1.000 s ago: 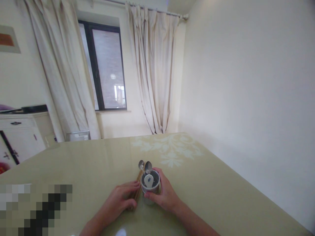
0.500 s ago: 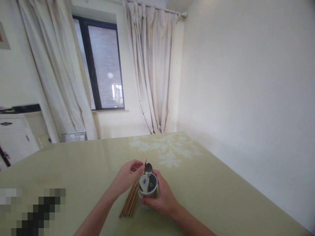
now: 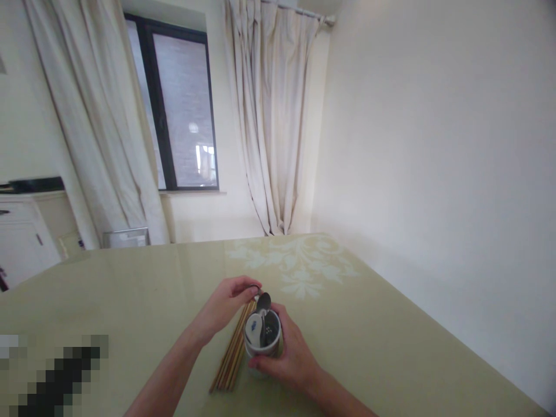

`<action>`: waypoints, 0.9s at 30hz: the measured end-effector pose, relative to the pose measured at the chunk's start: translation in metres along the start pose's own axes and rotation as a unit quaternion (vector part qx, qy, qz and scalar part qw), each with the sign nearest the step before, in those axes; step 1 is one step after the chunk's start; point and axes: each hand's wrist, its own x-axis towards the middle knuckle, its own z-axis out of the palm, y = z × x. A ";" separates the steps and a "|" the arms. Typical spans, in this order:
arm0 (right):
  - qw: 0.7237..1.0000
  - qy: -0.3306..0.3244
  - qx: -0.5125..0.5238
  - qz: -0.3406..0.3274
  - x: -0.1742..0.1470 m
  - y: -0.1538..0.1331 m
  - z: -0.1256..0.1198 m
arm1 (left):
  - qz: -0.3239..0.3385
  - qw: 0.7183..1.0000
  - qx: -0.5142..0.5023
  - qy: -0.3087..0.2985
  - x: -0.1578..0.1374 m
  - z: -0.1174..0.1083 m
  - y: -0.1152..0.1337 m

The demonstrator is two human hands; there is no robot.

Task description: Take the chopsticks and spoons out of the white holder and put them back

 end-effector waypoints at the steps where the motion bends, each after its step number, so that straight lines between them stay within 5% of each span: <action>1: 1.000 0.001 -0.002 0.004 0.000 -0.001 0.000 | 0.003 1.000 -0.013 0.025 0.000 -0.004 0.003; 3: 1.000 0.002 -0.006 0.012 -0.001 -0.002 0.000 | 0.020 0.992 -0.055 0.115 0.000 -0.018 0.008; 6: 1.000 0.000 -0.007 0.015 -0.002 -0.003 -0.001 | 0.069 0.943 -0.140 0.294 0.000 -0.047 0.008; 9: 1.000 -0.001 -0.007 0.011 -0.002 -0.002 -0.001 | 0.058 0.911 -0.176 0.368 -0.002 -0.073 -0.006; 13: 1.000 -0.004 0.002 0.007 0.000 0.000 0.000 | -0.072 0.958 -0.093 0.263 -0.002 -0.074 -0.039; 18: 1.000 -0.006 -0.007 0.008 0.000 -0.001 -0.001 | -0.122 0.983 0.004 0.139 -0.001 -0.043 -0.082; 23: 1.000 -0.011 0.000 0.011 -0.001 -0.004 -0.002 | -0.128 0.976 0.137 0.107 -0.002 -0.026 -0.107; 27: 1.000 -0.009 -0.002 0.018 -0.001 -0.002 -0.002 | -0.126 0.966 0.191 0.124 0.002 -0.027 -0.100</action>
